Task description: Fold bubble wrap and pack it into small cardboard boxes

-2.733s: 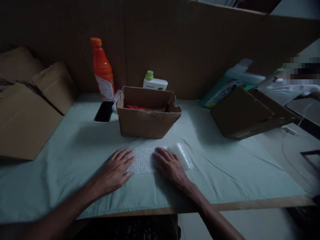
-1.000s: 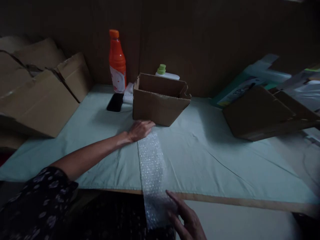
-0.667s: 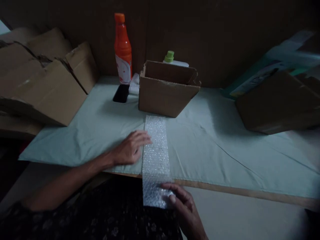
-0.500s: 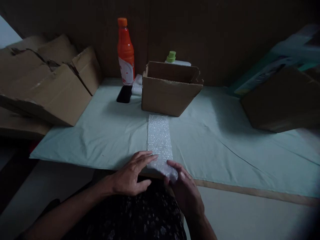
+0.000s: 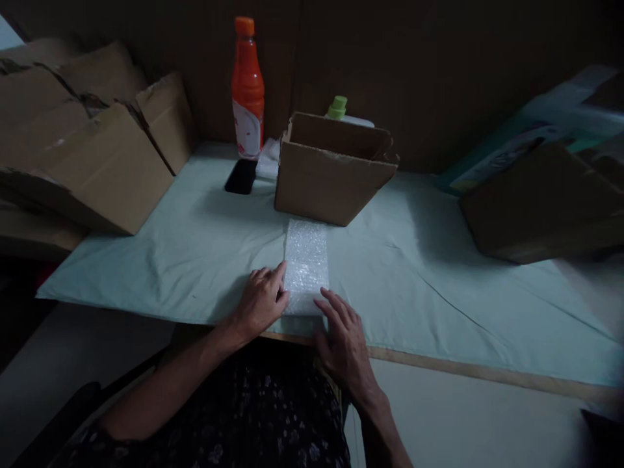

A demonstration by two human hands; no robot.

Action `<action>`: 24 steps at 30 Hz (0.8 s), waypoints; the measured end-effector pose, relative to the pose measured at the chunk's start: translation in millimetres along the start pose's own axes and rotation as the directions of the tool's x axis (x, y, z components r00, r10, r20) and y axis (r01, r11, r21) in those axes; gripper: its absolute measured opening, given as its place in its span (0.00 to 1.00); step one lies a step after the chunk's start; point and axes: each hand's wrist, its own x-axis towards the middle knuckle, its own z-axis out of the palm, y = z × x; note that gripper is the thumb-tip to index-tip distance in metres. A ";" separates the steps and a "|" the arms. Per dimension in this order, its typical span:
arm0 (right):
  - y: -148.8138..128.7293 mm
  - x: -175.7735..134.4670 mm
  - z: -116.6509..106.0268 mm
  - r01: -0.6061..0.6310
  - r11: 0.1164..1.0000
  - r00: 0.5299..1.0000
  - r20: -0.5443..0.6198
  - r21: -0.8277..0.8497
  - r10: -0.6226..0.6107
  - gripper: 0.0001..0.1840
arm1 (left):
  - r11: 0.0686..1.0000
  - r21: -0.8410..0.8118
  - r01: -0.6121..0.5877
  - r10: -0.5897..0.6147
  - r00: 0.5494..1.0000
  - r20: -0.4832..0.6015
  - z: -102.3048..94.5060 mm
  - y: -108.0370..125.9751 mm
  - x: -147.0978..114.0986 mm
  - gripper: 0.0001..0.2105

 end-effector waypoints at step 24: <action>-5.2 16.0 2.7 0.029 0.995 0.985 -0.169 -0.096 -0.045 0.14 | 0.974 -0.179 -0.143 0.110 0.977 -0.181 -4.5 -1.4 -29.7 0.15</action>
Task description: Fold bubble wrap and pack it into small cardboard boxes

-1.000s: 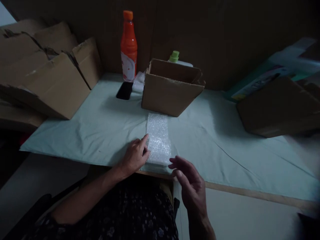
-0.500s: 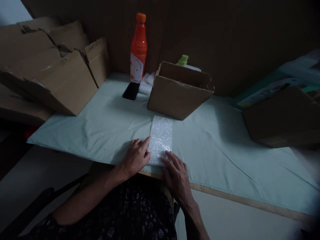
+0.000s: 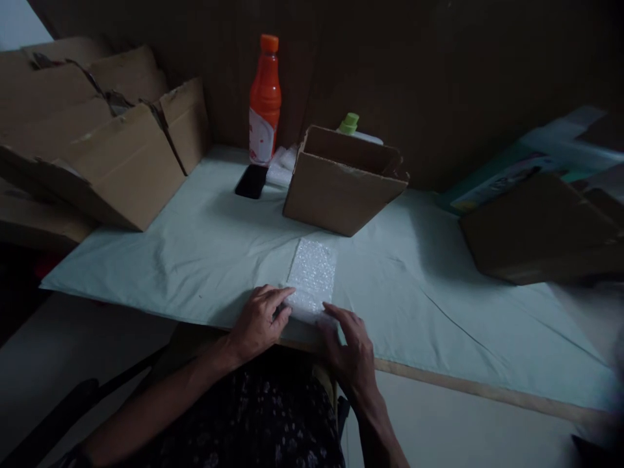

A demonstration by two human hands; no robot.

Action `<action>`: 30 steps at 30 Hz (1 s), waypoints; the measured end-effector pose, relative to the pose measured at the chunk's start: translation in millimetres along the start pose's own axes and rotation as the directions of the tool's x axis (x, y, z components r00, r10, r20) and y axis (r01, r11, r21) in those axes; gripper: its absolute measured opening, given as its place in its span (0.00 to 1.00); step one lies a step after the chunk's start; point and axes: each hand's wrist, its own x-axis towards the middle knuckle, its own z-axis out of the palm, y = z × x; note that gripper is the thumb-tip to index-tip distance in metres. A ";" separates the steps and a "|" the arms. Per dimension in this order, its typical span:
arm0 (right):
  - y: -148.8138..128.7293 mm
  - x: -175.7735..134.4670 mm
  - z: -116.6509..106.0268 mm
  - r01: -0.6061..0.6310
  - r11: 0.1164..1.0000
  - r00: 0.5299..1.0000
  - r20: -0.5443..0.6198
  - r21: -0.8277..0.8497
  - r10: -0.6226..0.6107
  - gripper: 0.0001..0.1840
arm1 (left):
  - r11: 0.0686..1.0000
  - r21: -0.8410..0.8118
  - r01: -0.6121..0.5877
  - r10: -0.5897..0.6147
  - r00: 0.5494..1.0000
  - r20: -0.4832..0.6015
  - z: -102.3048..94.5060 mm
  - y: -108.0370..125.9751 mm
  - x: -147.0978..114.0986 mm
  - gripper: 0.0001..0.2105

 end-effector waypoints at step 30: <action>18.8 26.8 14.8 0.109 0.977 0.985 0.149 -0.184 -0.082 0.16 | 0.980 0.142 0.138 -0.147 0.988 0.055 8.4 -10.1 48.0 0.18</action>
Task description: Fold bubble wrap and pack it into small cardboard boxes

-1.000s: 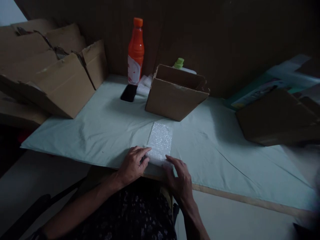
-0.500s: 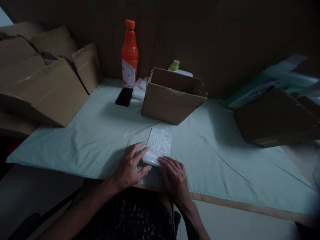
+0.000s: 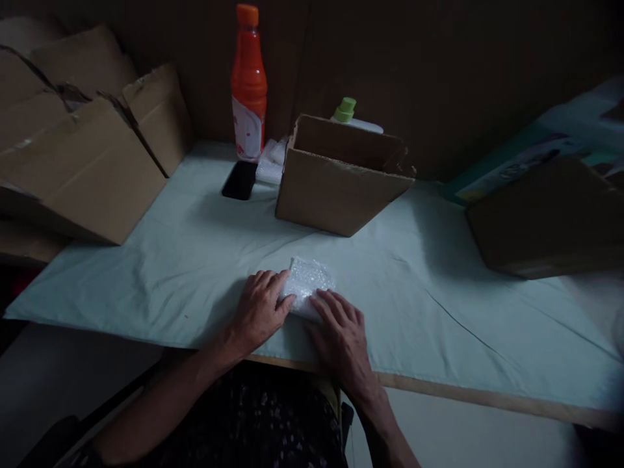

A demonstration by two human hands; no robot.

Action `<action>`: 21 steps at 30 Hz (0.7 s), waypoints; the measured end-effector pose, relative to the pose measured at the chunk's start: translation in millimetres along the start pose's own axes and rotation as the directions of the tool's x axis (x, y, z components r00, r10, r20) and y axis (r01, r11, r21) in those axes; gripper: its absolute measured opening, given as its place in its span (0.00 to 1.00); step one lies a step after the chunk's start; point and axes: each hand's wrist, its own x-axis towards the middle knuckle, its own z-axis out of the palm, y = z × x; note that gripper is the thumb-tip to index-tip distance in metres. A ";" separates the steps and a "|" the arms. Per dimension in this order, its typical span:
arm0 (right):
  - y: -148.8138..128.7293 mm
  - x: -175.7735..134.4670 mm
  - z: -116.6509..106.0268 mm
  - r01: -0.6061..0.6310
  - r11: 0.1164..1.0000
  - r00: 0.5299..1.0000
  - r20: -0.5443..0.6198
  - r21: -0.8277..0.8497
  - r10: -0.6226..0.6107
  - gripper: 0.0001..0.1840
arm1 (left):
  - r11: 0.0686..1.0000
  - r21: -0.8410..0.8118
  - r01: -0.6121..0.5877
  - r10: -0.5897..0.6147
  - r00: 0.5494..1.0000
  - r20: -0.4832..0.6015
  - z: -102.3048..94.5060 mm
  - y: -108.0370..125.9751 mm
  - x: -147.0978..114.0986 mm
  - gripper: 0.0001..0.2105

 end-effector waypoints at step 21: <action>-16.1 -1.6 -30.3 -0.259 0.795 0.962 0.074 0.548 0.262 0.23 | 0.677 -0.699 0.230 -0.213 0.970 0.113 -24.0 30.5 -33.8 0.13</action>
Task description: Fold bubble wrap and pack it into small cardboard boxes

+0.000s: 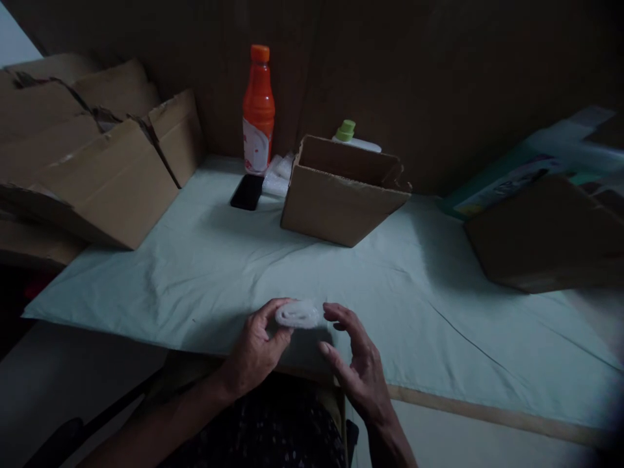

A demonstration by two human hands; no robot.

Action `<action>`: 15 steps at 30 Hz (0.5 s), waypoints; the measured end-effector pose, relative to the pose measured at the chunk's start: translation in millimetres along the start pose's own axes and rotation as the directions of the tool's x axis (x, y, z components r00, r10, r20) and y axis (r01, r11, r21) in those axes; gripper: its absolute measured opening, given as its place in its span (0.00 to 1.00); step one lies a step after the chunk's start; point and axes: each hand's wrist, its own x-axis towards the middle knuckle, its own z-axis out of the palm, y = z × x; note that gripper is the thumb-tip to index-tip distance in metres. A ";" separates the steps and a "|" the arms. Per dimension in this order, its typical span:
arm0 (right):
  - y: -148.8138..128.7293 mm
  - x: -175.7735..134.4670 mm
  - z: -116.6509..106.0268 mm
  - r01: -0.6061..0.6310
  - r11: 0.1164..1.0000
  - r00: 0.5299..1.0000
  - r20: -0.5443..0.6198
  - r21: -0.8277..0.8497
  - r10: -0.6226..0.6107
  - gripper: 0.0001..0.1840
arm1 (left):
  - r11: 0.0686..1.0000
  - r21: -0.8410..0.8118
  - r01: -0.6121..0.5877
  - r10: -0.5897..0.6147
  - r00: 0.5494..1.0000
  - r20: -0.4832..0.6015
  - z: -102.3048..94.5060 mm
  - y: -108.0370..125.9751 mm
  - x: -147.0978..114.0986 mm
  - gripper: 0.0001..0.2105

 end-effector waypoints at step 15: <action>-3.1 42.7 -6.5 0.312 0.930 0.949 0.107 -0.195 -0.296 0.11 | 0.869 0.436 -0.235 0.183 0.970 0.158 5.7 -32.3 23.2 0.20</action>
